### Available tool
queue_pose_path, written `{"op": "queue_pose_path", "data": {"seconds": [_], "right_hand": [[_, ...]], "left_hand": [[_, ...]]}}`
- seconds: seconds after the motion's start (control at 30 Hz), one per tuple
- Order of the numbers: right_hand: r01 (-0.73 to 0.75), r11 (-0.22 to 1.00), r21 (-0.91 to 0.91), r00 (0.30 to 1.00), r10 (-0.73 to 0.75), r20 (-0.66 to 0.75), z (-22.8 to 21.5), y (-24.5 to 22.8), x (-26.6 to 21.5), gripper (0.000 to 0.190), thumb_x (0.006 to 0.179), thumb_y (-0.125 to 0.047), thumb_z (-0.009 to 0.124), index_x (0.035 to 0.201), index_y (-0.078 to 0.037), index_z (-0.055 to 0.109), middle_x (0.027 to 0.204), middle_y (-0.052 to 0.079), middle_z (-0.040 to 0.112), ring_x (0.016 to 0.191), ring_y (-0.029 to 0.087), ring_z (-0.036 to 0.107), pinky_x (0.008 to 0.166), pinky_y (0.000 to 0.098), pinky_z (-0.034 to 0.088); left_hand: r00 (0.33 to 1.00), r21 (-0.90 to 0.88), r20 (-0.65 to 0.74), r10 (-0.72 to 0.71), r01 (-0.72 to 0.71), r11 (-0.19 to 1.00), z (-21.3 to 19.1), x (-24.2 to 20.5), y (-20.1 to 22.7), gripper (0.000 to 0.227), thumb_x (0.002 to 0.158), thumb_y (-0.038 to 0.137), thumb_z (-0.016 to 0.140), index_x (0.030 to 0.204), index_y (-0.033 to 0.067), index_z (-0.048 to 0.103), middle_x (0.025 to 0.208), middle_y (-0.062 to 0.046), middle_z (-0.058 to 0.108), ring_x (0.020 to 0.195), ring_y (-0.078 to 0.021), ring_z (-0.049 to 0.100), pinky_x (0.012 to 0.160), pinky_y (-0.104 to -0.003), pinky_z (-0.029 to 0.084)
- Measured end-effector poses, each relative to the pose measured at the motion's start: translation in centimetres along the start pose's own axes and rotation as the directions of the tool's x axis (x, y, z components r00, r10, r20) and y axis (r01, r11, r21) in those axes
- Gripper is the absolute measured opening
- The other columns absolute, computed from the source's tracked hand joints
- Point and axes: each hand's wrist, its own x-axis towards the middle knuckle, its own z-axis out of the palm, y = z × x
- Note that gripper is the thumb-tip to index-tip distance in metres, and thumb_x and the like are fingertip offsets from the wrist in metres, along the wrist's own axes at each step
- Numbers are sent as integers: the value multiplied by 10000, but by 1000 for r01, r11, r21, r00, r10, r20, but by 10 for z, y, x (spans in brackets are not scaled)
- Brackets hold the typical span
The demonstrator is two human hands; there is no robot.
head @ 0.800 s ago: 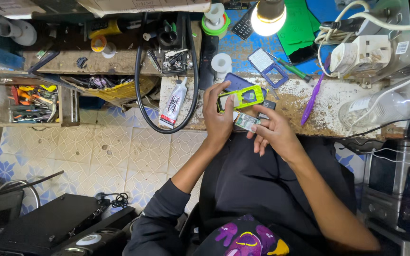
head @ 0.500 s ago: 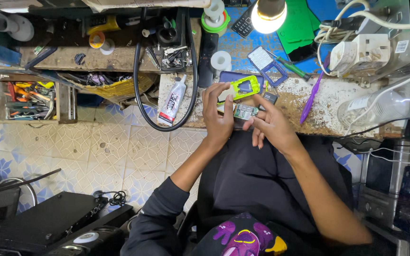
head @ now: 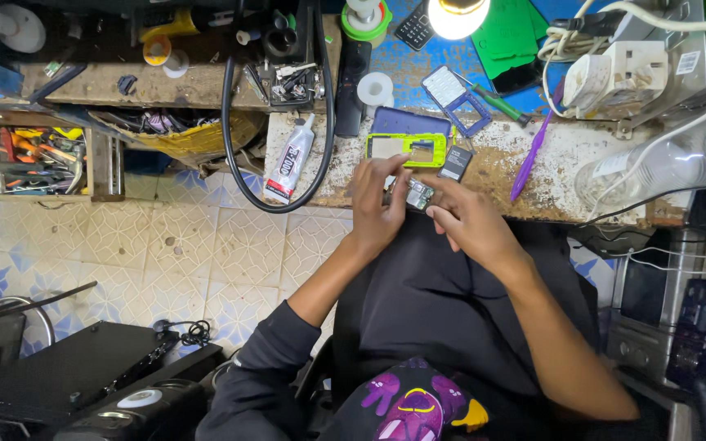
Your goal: The person cleans a small circuit board resting on their lap using a cotton swab. They then pour a liquid from a plastic bottle onto the board and use a purple tool to scrape or clean the surface. Finally, they open a small container and use a cotton swab to apply a substance from it to the board.
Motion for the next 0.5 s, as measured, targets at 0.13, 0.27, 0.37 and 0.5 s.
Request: {"op": "queue_pose_path", "data": {"seconds": [0.13,0.27,0.37,0.5], "right_hand": [[68,965,-255,992,-94,-90,3,2,2,393,967,-1,649,1359,-19,666,659,101,673,489,245,634,424,299,411],[138,899,-415,977,-193,-93,10,17,4,371,918,-65,734,1286,-104,705,711,77,611,623,329,645,513,422,479],[168,860,-482,968,-236,-83,14,23,7,299,920,-139,740,1216,-171,711,742,52,588,685,348,672,573,462,523],[196,820,-537,956,-282,-82,16,27,12,199,960,-160,713,1156,-198,712,761,7,577,697,317,685,581,444,540]], "left_hand": [[993,-15,64,-98,99,995,-11,-5,33,315,957,-25,672,1259,65,656,925,-69,622,837,-314,602,800,-420,497],[973,75,116,-199,191,979,-24,-15,44,279,958,-82,621,1188,65,680,1027,-95,625,973,-370,618,852,-456,481],[963,152,141,-231,210,966,-34,-25,40,266,957,-82,620,1173,60,686,1100,-117,642,1104,-387,617,941,-480,466],[951,200,205,-229,189,961,-37,-36,28,271,931,-81,667,1179,26,685,1183,-176,652,1223,-441,597,1053,-551,461]]}}
